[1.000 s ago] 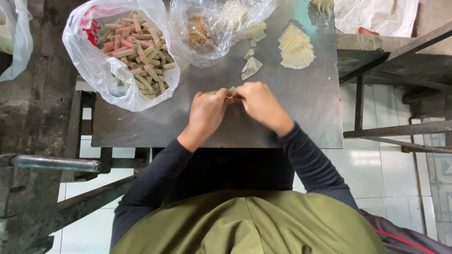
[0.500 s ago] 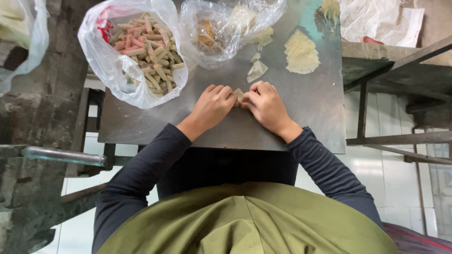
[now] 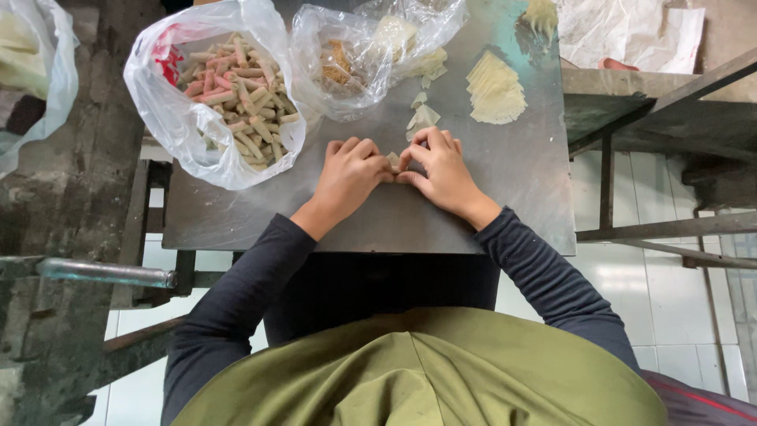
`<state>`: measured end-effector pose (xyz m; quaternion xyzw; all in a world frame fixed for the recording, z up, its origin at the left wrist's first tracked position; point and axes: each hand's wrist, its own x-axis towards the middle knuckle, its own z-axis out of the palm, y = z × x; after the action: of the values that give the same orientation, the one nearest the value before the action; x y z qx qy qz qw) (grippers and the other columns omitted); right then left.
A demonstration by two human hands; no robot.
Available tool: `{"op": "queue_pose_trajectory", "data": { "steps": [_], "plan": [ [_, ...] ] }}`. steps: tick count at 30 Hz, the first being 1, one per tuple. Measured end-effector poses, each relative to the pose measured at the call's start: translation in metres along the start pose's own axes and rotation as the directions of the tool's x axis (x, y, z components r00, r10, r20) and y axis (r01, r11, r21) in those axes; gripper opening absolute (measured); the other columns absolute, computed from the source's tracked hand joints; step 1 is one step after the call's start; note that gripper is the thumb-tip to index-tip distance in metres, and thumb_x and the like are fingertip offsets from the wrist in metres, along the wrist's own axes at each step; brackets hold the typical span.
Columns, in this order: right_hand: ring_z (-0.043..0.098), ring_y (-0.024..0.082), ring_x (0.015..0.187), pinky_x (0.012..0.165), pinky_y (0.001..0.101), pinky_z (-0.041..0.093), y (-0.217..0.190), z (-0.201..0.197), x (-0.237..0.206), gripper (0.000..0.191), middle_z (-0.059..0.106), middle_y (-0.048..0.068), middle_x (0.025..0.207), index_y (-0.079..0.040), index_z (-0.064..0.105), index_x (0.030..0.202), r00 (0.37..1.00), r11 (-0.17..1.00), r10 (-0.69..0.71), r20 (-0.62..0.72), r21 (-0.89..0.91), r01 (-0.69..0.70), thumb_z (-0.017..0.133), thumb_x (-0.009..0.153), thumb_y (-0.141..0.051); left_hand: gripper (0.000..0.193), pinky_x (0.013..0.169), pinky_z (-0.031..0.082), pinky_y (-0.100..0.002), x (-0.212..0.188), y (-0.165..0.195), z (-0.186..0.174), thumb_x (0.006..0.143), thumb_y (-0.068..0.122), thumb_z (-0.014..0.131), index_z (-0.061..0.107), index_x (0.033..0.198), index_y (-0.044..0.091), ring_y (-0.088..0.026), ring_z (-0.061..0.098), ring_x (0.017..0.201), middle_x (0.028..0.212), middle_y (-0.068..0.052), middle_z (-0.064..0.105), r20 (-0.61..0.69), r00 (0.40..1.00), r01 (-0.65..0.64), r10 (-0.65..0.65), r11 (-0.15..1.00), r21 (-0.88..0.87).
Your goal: The person takes thin square wafer sheets one at a time from a stack, places a dab of brown filling from a plastic bag onto a sheet, folds the sheet over the filling into a triangular piece, and sets the folded piece on the table. Folded pieces accumulate in a pile while a bag of finished rolled wafer sticks sits nearby.
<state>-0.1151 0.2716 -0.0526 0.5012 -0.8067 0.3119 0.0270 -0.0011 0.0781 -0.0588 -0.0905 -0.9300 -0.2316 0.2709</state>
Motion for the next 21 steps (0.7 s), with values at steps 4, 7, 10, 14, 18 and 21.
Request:
{"op": "queue_pose_trajectory", "data": {
  "steps": [4,7,10,14,18,21],
  "plan": [
    [0.052,0.025,0.111,0.097,0.0416,0.037,-0.005,0.011,-0.003,0.012,0.056,0.001,0.113,-0.015,0.072,0.096,0.996,0.994,0.052,-0.076,-0.091,-0.059,0.080,0.090,-0.021,0.012,0.088,0.040,-0.042,0.001,0.007,0.008,0.091,0.023,0.078,0.071,0.085,0.016,-0.023,0.061,0.094,0.090,-0.002,0.063,-0.069,0.996,0.059,-0.050,0.989,0.133],
    [0.051,0.025,0.108,0.095,0.0429,0.036,-0.006,0.017,0.002,0.011,0.054,0.002,0.108,-0.016,0.074,0.091,0.970,0.977,0.204,-0.136,-0.032,-0.210,0.083,0.087,-0.023,0.016,0.083,0.037,-0.045,0.009,0.011,0.009,0.086,0.028,0.081,0.073,0.080,0.015,-0.024,0.060,0.090,0.084,-0.001,0.065,-0.051,0.951,0.306,-0.304,0.952,0.029],
    [0.049,0.025,0.110,0.097,0.0432,0.034,-0.006,0.016,0.010,0.012,0.053,0.002,0.108,-0.017,0.074,0.088,0.956,0.965,0.260,-0.132,0.062,-0.254,0.084,0.083,-0.023,0.017,0.079,0.034,-0.045,0.016,0.008,0.003,0.079,0.030,0.083,0.075,0.077,0.015,-0.024,0.060,0.088,0.080,0.000,0.066,0.048,0.880,0.475,-0.473,0.875,-0.095],
    [0.049,0.024,0.113,0.097,0.0428,0.032,-0.005,0.006,0.007,0.010,0.054,0.001,0.113,-0.018,0.074,0.092,0.990,0.990,0.140,-0.026,-0.009,-0.140,0.082,0.087,-0.023,0.009,0.081,0.033,-0.045,0.011,0.006,-0.008,0.080,0.025,0.081,0.078,0.079,0.017,-0.025,0.060,0.089,0.082,0.002,0.068,-0.034,0.956,0.287,-0.292,0.952,-0.103],
    [0.046,0.027,0.115,0.097,0.0444,0.030,-0.001,0.003,0.005,0.012,0.053,0.002,0.114,-0.020,0.077,0.093,0.988,0.987,0.157,-0.012,0.038,-0.157,0.082,0.083,-0.023,0.006,0.084,0.033,-0.047,0.004,0.007,-0.008,0.079,0.023,0.080,0.078,0.080,0.018,-0.026,0.059,0.089,0.082,0.002,0.068,-0.067,0.970,0.231,-0.235,0.971,-0.055],
    [0.046,0.026,0.116,0.097,0.0447,0.032,-0.002,0.017,0.008,0.008,0.053,0.002,0.114,-0.020,0.075,0.095,0.961,0.968,0.250,-0.116,0.008,-0.251,0.080,0.089,-0.023,0.008,0.085,0.032,-0.048,0.005,0.012,0.009,0.083,0.021,0.078,0.073,0.081,0.014,-0.028,0.057,0.096,0.089,-0.002,0.067,-0.088,0.907,0.409,-0.412,0.911,-0.050]
  ]
}}
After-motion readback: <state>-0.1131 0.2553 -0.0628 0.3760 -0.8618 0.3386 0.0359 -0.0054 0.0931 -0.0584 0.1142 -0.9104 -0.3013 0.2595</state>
